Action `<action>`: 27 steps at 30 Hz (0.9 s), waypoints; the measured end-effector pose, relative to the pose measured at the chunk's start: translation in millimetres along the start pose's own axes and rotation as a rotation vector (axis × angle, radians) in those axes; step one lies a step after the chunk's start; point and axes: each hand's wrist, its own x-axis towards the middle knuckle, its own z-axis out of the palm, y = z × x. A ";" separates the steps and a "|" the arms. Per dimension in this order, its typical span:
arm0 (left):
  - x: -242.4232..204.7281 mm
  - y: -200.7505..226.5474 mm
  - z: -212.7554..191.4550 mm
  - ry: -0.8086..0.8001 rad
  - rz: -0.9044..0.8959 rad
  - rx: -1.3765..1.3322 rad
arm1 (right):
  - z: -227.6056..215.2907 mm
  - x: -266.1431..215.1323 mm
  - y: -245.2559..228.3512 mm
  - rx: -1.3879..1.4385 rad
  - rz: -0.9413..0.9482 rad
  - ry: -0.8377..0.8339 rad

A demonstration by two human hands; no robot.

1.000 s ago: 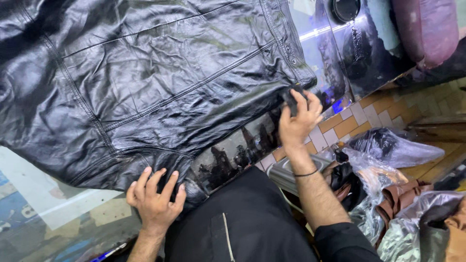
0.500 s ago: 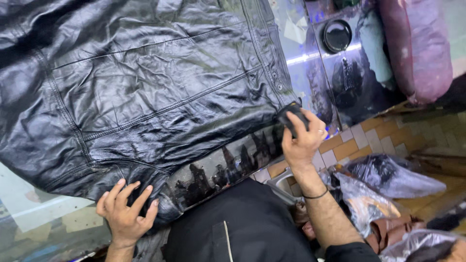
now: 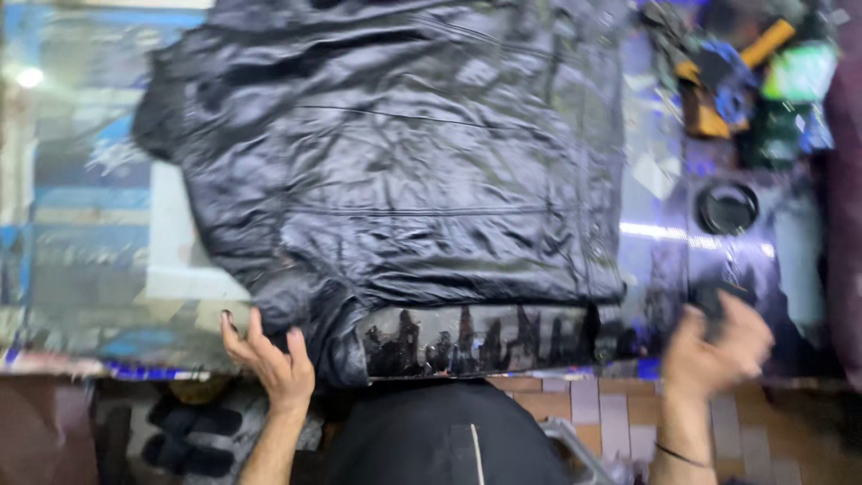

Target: The person wipes a black leather jacket laid flat on a table using a dark cloth. They repeatedly dip the cloth into a small container of liquid and wipe different sections of the jacket, including the front, sleeves, and back, while occasionally adjusting the jacket's position.

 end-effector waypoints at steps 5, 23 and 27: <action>8.7 12.5 -0.1 0.033 -0.321 -0.014 | -3.0 6.6 36.2 -0.298 -0.071 -0.074; -47.5 -18.9 -58.1 -0.105 -0.475 -0.194 | 52.0 99.0 4.4 0.479 -0.102 -0.121; -18.6 -30.6 -49.4 0.071 -0.366 -0.264 | 109.6 185.1 0.4 0.437 -0.206 -0.151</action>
